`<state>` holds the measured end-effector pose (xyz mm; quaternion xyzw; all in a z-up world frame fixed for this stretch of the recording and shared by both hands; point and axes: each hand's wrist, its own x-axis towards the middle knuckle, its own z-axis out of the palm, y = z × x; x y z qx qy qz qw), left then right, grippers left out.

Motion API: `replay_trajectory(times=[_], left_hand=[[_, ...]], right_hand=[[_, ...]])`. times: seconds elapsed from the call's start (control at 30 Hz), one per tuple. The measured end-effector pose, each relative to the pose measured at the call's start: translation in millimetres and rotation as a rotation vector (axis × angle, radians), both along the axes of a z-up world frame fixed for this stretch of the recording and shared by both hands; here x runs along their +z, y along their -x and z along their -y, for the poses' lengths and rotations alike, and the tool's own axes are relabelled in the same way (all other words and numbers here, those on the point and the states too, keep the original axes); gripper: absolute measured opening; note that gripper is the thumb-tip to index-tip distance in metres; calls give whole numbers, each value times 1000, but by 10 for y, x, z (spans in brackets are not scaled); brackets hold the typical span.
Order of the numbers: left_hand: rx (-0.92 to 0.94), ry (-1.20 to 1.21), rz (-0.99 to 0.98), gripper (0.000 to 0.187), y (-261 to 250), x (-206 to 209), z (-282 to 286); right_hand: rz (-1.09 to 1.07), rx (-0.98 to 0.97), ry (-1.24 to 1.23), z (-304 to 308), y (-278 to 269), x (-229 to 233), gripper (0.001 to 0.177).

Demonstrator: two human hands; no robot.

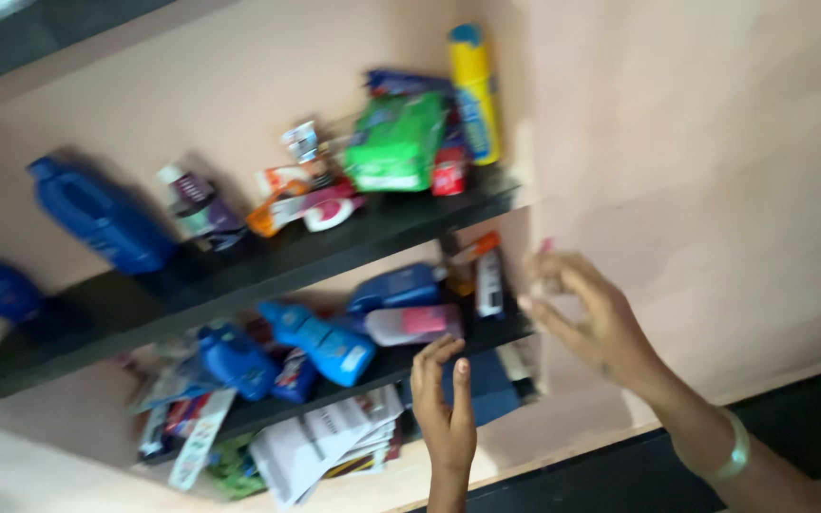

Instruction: The person repeatedly picks up various household items from a wall shelf, including bottles, boxes, and tubes, and places them onto a nearby wooden table. The person continues this process, moving items one or two at a time from the shelf to the table.

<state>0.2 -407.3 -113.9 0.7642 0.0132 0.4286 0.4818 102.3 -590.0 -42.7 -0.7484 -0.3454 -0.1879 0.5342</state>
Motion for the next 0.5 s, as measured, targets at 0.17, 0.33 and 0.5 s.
replay_trajectory(times=[0.17,0.33,0.5], left_hand=[[141,-127,-7,22,298,379,-718],[186,-116,39,23,376,511,-1206],[289,-196,29,25,292,592,-1560]], right_hand=[[161,-137,-37,-945,-350,115,62],[366,-286,-20,-1557,-702,289,72],[568,-426,207,-2111,-782,382,72]])
